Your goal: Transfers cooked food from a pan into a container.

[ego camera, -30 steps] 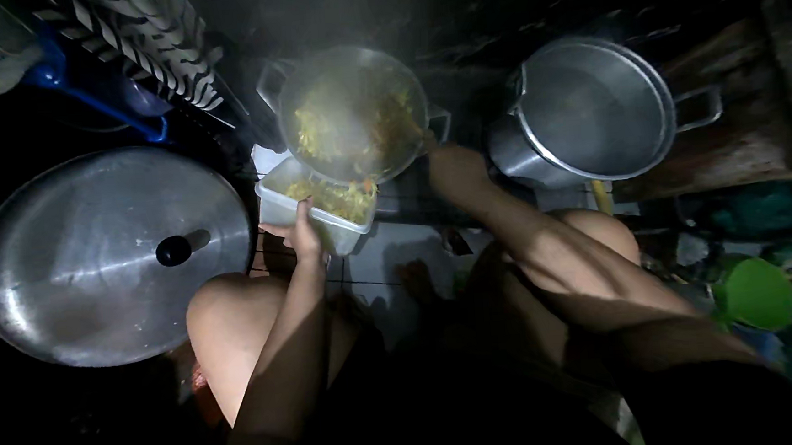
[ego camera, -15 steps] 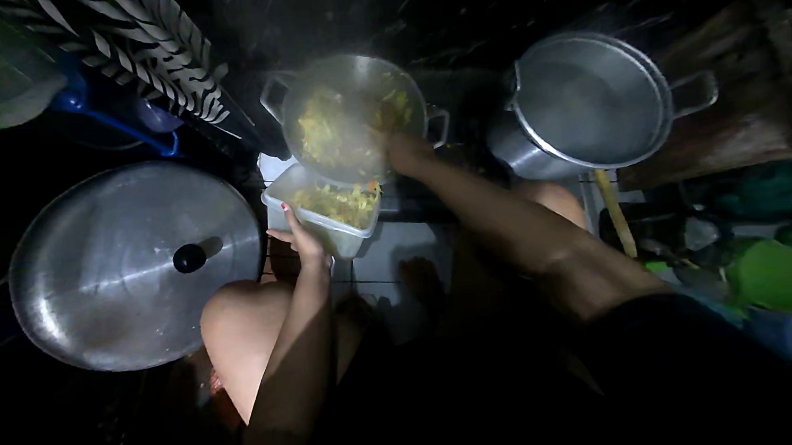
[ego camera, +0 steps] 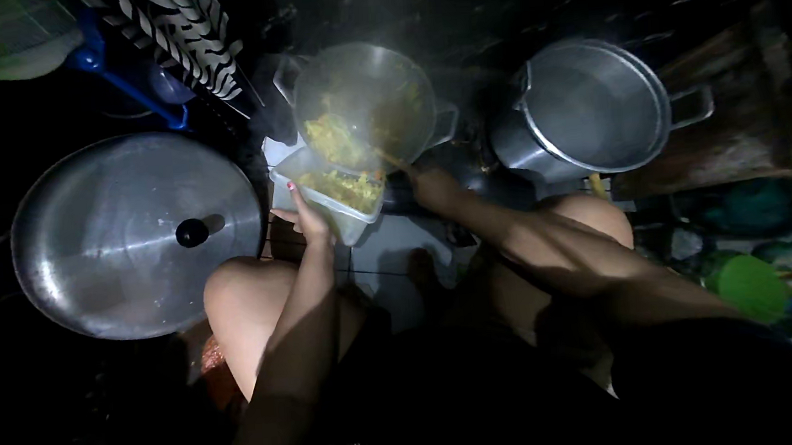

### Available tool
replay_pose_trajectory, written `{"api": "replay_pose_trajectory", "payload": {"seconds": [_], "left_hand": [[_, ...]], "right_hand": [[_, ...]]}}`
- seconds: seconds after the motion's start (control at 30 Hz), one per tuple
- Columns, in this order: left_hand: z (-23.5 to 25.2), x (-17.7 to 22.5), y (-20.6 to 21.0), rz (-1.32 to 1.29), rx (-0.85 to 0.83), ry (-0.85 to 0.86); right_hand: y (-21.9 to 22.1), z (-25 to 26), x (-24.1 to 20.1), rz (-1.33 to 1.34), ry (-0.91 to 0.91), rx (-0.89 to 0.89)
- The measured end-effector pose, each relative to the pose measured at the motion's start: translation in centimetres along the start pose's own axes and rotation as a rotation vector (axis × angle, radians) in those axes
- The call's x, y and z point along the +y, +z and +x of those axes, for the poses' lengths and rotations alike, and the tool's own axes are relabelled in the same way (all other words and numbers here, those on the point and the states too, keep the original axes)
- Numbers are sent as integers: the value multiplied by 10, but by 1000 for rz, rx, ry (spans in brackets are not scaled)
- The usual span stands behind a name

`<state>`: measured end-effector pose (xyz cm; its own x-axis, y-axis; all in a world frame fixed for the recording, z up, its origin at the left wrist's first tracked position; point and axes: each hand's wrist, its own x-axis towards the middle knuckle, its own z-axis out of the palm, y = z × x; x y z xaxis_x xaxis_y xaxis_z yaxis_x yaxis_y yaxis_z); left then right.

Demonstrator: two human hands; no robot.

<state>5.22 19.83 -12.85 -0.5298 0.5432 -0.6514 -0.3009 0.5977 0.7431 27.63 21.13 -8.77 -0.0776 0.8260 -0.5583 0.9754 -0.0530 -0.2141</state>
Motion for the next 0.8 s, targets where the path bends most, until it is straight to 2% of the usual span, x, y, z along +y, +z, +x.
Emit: {"api": "replay_pose_trajectory", "payload": {"seconds": [0.33, 0.63, 0.8], "left_hand": [[5, -3, -2, 3, -11, 31], [0, 0, -5, -5, -15, 9], [5, 1, -1, -65, -3, 8]], "right_hand": [[-8, -20, -12, -14, 62, -56], [-6, -27, -5, 52, 24, -48], [-2, -57, -2, 67, 10, -36]]}}
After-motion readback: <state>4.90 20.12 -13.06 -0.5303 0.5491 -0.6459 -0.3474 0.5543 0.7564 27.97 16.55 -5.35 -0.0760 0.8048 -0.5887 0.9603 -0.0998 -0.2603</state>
